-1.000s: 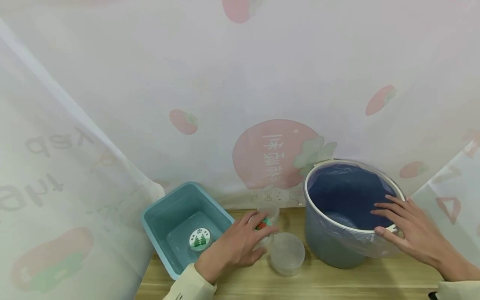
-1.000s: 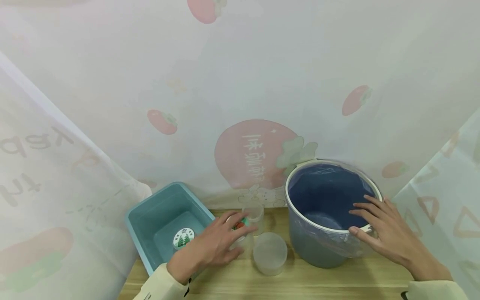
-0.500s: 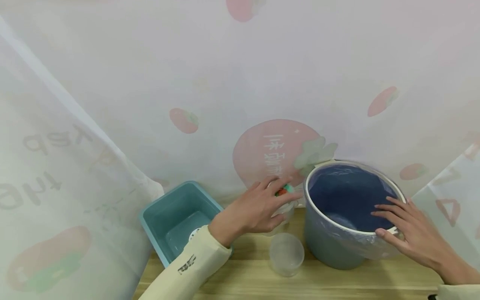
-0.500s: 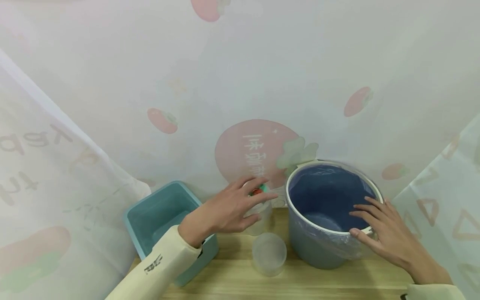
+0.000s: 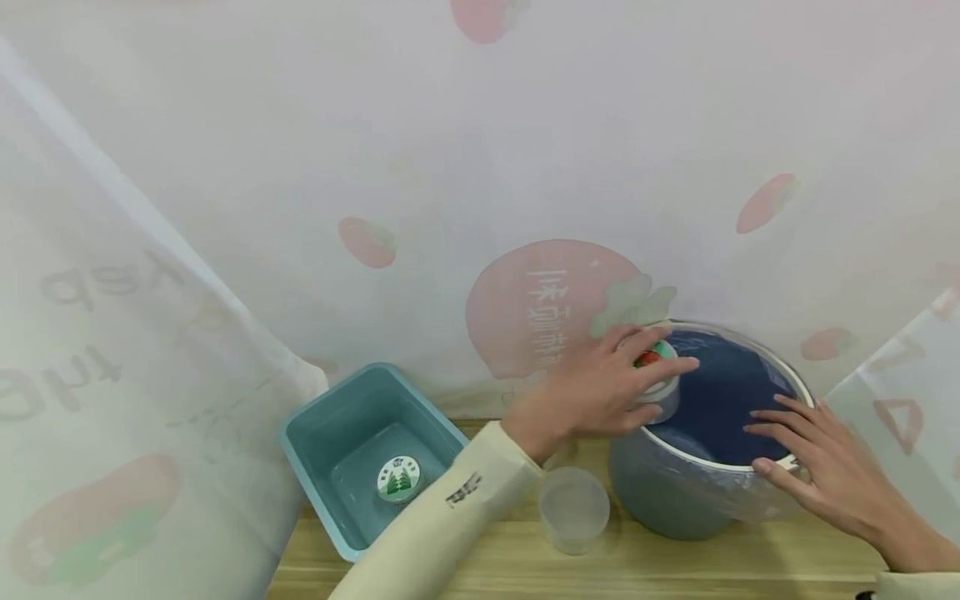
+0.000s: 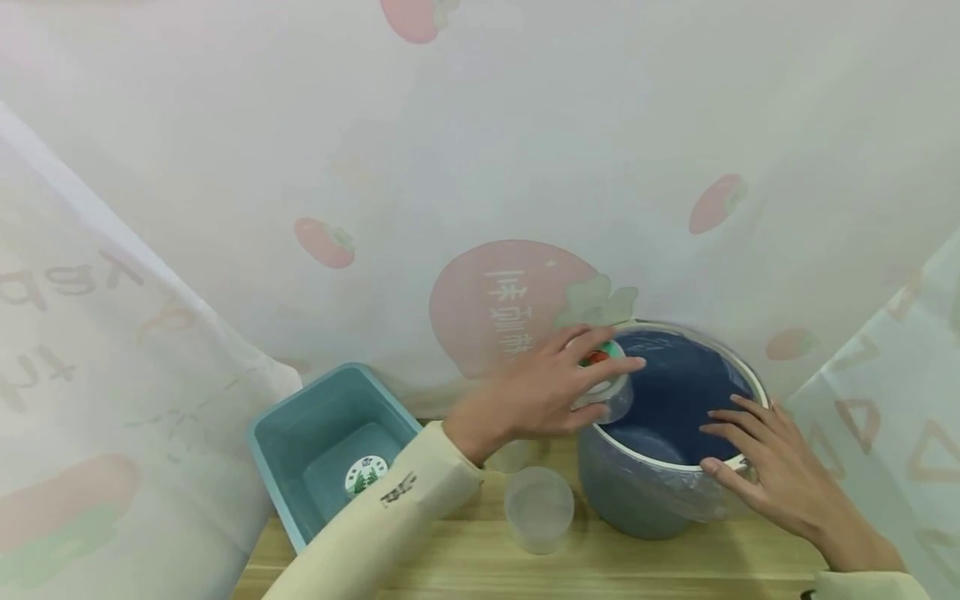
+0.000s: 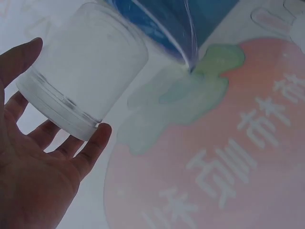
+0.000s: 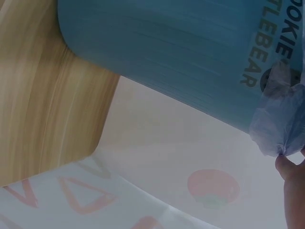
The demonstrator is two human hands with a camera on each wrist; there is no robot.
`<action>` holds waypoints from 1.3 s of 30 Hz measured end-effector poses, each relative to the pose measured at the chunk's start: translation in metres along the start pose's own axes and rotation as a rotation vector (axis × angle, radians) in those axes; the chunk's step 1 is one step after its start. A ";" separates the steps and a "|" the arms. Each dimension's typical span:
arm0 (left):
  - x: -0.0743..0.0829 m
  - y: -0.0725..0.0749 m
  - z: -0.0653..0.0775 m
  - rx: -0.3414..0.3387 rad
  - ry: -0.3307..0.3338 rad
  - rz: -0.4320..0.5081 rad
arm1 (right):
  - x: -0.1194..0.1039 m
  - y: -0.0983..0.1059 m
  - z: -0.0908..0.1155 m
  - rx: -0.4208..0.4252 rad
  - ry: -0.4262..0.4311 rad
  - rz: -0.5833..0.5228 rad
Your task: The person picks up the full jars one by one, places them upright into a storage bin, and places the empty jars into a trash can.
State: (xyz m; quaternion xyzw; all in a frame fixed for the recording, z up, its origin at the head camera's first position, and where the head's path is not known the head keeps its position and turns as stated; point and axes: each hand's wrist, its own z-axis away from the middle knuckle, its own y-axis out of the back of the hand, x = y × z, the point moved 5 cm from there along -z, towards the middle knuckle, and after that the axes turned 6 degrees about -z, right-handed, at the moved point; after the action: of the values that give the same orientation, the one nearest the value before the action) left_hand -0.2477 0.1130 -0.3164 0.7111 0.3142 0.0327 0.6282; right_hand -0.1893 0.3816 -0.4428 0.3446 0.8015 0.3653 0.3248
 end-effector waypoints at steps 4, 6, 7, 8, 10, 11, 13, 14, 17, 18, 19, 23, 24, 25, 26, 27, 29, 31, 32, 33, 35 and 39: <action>0.016 -0.014 -0.017 -0.041 -0.009 -0.015 | 0.000 -0.001 0.001 0.006 -0.006 -0.003; 0.022 -0.021 -0.023 -0.070 -0.004 0.001 | 0.001 -0.002 0.001 0.005 -0.008 -0.006; 0.024 -0.025 -0.025 -0.084 0.000 0.009 | 0.001 -0.002 0.000 0.004 -0.009 -0.007; 0.026 -0.028 -0.027 -0.085 -0.001 0.014 | 0.001 -0.002 0.000 0.004 -0.010 -0.012; 0.029 -0.034 -0.031 -0.104 0.005 0.035 | 0.001 -0.003 -0.001 0.002 -0.013 -0.021; 0.031 -0.037 -0.032 -0.104 0.004 0.038 | 0.001 -0.003 -0.001 0.003 -0.016 -0.024; 0.034 -0.042 -0.037 -0.123 0.004 0.045 | 0.001 -0.002 -0.001 0.005 -0.021 -0.028; 0.035 -0.044 -0.039 -0.143 0.006 0.051 | 0.001 -0.002 -0.002 0.005 -0.023 -0.031; 0.038 -0.050 -0.045 -0.220 0.014 0.057 | 0.000 -0.003 -0.001 0.004 -0.029 -0.030; 0.039 -0.052 -0.047 -0.247 0.016 0.064 | 0.000 -0.003 -0.001 0.004 -0.029 -0.030; 0.040 -0.054 -0.049 -0.270 0.019 0.069 | 0.000 -0.003 0.000 0.003 -0.029 -0.030; 0.044 -0.058 -0.054 -0.314 0.030 0.075 | 0.000 -0.002 0.001 0.004 -0.027 -0.034; 0.044 -0.058 -0.054 -0.317 0.032 0.076 | 0.000 -0.002 0.001 0.005 -0.026 -0.034; 0.045 -0.059 -0.055 -0.321 0.035 0.073 | 0.000 -0.002 0.001 0.007 -0.023 -0.030; 0.045 -0.059 -0.055 -0.326 0.040 0.075 | 0.001 -0.002 0.001 0.007 -0.024 -0.031; 0.045 -0.059 -0.055 -0.330 0.045 0.078 | 0.001 -0.002 0.001 0.007 -0.023 -0.031; 0.046 -0.061 -0.055 -0.344 0.057 0.085 | 0.001 -0.002 0.001 0.006 -0.020 -0.028; 0.047 -0.063 -0.055 -0.364 0.068 0.090 | 0.002 -0.002 0.002 0.005 -0.019 -0.026; 0.047 -0.064 -0.056 -0.374 0.072 0.092 | 0.002 -0.002 0.002 0.005 -0.021 -0.027; 0.048 -0.065 -0.056 -0.381 0.074 0.089 | 0.003 -0.002 0.003 0.007 -0.020 -0.028; 0.049 -0.066 -0.057 -0.387 0.079 0.085 | 0.004 -0.002 0.003 0.008 -0.021 -0.031; 0.050 -0.068 -0.057 -0.379 0.082 0.077 | 0.005 -0.002 0.003 0.005 -0.020 -0.028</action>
State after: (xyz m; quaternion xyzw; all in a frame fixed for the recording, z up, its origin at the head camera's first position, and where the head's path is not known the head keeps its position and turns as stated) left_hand -0.2602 0.1876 -0.3837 0.5896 0.3005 0.1442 0.7357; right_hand -0.1904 0.3861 -0.4474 0.3378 0.8039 0.3549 0.3372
